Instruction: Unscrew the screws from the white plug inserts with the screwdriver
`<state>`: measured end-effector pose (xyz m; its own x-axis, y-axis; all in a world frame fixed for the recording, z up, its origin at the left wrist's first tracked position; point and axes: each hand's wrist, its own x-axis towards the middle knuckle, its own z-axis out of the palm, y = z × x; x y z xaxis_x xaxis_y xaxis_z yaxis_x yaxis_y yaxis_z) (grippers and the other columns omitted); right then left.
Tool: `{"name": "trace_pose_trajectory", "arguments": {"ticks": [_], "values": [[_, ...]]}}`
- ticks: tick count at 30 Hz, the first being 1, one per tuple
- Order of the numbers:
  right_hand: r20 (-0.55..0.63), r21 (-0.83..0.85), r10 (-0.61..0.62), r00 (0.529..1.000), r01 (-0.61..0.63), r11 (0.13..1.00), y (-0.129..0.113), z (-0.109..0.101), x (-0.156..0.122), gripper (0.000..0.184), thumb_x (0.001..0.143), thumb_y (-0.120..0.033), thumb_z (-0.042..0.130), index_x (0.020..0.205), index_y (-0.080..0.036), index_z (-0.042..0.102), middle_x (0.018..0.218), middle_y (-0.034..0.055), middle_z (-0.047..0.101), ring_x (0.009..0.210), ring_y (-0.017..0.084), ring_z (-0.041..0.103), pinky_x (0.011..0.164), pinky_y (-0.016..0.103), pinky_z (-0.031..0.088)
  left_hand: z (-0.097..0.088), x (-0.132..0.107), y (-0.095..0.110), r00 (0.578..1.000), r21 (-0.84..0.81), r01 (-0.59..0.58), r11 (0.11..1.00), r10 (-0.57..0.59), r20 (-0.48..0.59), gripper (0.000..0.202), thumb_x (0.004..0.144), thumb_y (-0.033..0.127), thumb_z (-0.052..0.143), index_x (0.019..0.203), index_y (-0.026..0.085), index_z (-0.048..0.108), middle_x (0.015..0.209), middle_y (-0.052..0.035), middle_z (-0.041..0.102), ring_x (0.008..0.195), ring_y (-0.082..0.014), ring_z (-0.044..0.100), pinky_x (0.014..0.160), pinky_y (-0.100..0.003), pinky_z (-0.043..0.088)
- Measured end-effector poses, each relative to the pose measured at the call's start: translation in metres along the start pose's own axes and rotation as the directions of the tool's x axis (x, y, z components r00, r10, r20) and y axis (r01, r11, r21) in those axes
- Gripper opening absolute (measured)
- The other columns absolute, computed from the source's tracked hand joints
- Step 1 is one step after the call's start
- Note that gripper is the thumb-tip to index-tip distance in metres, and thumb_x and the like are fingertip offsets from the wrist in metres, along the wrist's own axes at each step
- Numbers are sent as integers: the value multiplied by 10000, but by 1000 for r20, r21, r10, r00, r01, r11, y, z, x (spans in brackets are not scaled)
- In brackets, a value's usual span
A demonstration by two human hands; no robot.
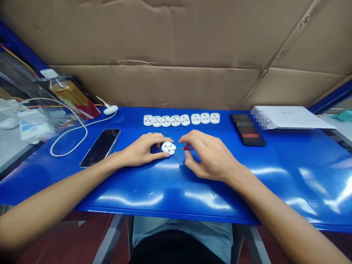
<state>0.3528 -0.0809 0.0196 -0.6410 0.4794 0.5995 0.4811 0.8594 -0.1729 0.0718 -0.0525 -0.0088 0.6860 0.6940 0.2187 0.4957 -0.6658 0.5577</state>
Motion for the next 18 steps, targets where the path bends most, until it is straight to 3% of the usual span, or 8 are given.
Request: {"name": "trace_pose_trajectory", "arguments": {"ticks": [4,10,15,18], "values": [[-25,-95,46,999,-48,994,1,1,-2,105,1028,-241,604,1127,-214,624,838,22,765,662,179,721,619,295,531,-1,1,1,1000,-2,7,1000,-7,5,455,1001,521,711,1331,207,709,1001,-39,725,865,-186,643,820,-312,455],[0,8,2,1000,-2,1000,-1,0,0,236,945,-139,592,1174,-196,607,954,69,759,811,204,750,717,310,589,-1,0,0,1000,0,6,1000,-6,9,470,997,544,708,1333,216,706,1029,-48,736,879,-198,656,833,-322,463],[-16,-128,24,1000,-26,991,1,1,-2,76,1025,-236,595,1093,-210,617,805,18,764,592,168,690,579,302,522,-1,-1,1,1000,15,4,1000,-5,10,468,999,536,708,1334,209,703,1050,-53,739,905,-202,661,851,-322,465],[-12,-71,-21,1000,20,997,1,1,-2,138,981,-159,574,1106,-206,610,840,25,760,688,177,721,644,302,557,-1,0,0,1000,11,0,1000,0,7,469,997,534,711,1335,209,704,1017,-49,732,882,-199,656,840,-318,467]]}}
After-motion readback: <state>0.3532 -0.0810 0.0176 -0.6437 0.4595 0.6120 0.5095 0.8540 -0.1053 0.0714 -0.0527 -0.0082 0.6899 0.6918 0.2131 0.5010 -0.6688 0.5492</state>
